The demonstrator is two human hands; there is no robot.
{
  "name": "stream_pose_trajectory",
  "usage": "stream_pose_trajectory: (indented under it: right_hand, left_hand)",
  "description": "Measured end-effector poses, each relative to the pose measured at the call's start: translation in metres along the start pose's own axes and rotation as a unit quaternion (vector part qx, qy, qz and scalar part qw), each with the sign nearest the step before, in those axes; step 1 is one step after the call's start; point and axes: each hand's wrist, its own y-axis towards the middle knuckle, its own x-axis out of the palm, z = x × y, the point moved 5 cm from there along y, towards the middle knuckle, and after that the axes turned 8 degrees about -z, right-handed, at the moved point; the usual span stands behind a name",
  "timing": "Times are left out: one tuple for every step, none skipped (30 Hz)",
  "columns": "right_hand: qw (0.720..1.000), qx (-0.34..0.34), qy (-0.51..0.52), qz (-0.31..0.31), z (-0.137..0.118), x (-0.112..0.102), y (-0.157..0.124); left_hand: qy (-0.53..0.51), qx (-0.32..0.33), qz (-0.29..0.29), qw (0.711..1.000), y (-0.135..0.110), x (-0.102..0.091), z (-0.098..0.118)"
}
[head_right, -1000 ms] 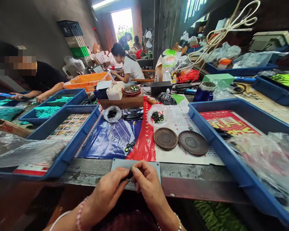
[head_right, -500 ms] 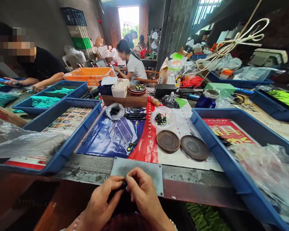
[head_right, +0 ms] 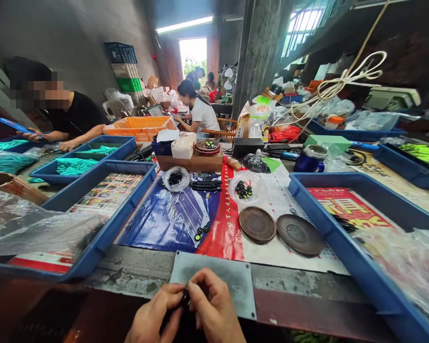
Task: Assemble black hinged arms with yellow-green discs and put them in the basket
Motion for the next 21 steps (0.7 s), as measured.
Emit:
stream_pose_trajectory:
  right_hand:
    - [1.0,0.0,0.005,-0.002,0.001,0.0,0.0]
    - [1.0,-0.001,0.008,-0.005,0.002,0.0,0.0]
    - [1.0,-0.002,0.011,-0.006,0.003,0.0,0.0]
    - [1.0,-0.004,0.011,-0.005,0.003,-0.001,0.0]
    - [1.0,-0.005,0.01,-0.003,0.003,-0.001,0.0]
    - [1.0,-0.005,0.01,0.001,0.004,-0.002,0.0]
    - [1.0,-0.003,0.012,0.005,0.005,-0.003,0.0]
    - [1.0,-0.001,0.014,0.005,0.006,-0.005,0.0]
    - [1.0,-0.001,0.017,0.004,0.007,-0.006,0.0]
    - [1.0,-0.001,0.021,0.0,0.009,-0.007,-0.001]
    - [1.0,-0.004,0.024,-0.004,0.01,-0.007,-0.001]
    - [1.0,-0.006,0.025,-0.009,0.011,-0.008,-0.001]
    - [1.0,-0.008,0.025,-0.012,0.012,-0.009,-0.002]
    - [1.0,-0.009,0.023,-0.015,0.012,-0.01,-0.002]
    - [1.0,-0.007,0.022,-0.018,0.012,-0.01,-0.003]
    - [1.0,-0.006,0.021,-0.02,0.011,-0.011,-0.004]
    - [0.999,-0.005,0.024,-0.021,0.011,-0.012,-0.005]
    - [0.999,-0.006,0.027,-0.022,0.009,-0.012,-0.006]
    - [0.999,-0.01,0.03,-0.023,0.007,-0.013,-0.007]
    - [0.999,-0.016,0.03,-0.023,0.005,-0.013,-0.009]
    - [0.999,-0.021,0.029,-0.023,0.003,-0.014,-0.01]
  left_hand:
    - [-0.001,-0.003,0.003,1.0,0.0,0.001,-0.001]
    - [0.002,-0.01,0.005,1.0,0.0,0.003,-0.002]
    - [0.006,-0.015,0.007,1.0,0.0,0.004,-0.003]
    - [0.009,-0.017,0.006,1.0,-0.001,0.005,-0.004]
    - [0.012,-0.018,0.002,1.0,-0.002,0.007,-0.005]
    - [0.015,-0.017,-0.007,1.0,-0.003,0.009,-0.006]
    - [0.018,-0.015,-0.017,1.0,-0.004,0.012,-0.007]
    - [0.022,-0.014,-0.026,0.999,-0.005,0.014,-0.009]
    - [0.03,-0.015,-0.029,0.999,-0.005,0.015,-0.01]
    - [0.039,-0.016,-0.026,0.999,-0.006,0.016,-0.011]
    - [0.048,-0.015,-0.021,0.999,-0.006,0.015,-0.011]
    - [0.056,-0.01,-0.023,0.998,-0.005,0.015,-0.011]
    - [0.063,0.001,-0.039,0.997,-0.004,0.015,-0.01]
    - [0.069,0.012,-0.064,0.996,-0.002,0.016,-0.009]
    - [0.074,0.02,-0.091,0.993,0.0,0.017,-0.008]
    - [0.077,0.023,-0.114,0.99,0.002,0.018,-0.008]
    - [0.078,0.022,-0.125,0.989,0.003,0.017,-0.007]
    - [0.076,0.019,-0.122,0.99,0.004,0.016,-0.007]
    - [0.073,0.017,-0.106,0.992,0.005,0.014,-0.007]
    - [0.068,0.016,-0.087,0.994,0.005,0.013,-0.006]
    - [0.064,0.022,-0.072,0.995,0.005,0.013,-0.005]
